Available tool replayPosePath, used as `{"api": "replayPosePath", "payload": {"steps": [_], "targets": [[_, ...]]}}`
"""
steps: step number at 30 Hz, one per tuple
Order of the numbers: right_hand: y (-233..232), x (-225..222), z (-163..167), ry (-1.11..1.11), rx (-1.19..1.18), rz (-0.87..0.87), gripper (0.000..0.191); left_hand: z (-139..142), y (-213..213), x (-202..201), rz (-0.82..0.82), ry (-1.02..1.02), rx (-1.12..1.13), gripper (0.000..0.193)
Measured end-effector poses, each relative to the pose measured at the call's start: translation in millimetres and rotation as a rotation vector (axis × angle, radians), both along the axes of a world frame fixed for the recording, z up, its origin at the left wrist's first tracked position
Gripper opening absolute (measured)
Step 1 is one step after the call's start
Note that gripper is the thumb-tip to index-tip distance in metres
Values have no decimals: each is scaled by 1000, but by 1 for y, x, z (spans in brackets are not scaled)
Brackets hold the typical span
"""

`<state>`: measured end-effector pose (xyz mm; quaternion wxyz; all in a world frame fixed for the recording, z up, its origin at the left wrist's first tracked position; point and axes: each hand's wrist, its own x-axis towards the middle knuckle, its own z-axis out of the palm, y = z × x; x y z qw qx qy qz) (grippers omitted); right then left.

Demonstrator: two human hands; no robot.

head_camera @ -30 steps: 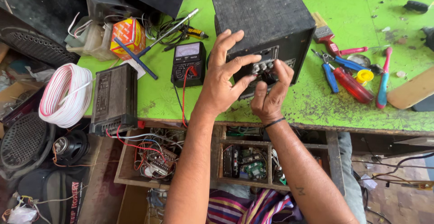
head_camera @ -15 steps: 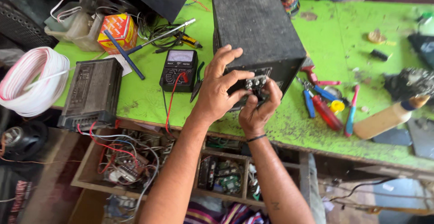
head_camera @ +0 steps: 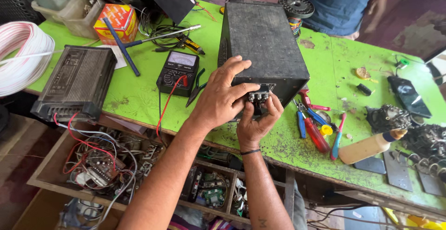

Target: The person removes a small black component from the back of a black box, then uses pliers to cut wires from it. They place the component back into the box and adjust it with both hands.

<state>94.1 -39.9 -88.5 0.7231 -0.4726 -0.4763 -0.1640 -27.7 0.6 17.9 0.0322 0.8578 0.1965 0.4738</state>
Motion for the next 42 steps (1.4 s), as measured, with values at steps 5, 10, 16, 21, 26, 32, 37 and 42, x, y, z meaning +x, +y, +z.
{"api": "replayPosePath", "payload": {"steps": [5,10,16,21,26,32,37,42], "targets": [[2,3,-5,38,4,18,46,8,-6,-11,-157,-67,-87,58],[3,5,-7,33,-8,-36,37,5,-5,-4,-125,-104,-78,57],[3,7,-7,111,2,17,30,-2,-2,2,-103,-143,-88,56],[3,4,-7,50,-23,-65,33,-2,-1,-1,-92,-73,-94,41],[4,4,-6,63,24,-27,33,-2,-1,2,-98,-91,-111,29],[4,4,-7,95,26,19,40,-5,-1,8,-58,-106,-105,32],[-1,0,-1,199,-13,118,47,-8,-2,11,-51,-136,-125,31],[-8,0,13,106,-69,84,17,-10,-2,14,-62,-173,-122,29]]}}
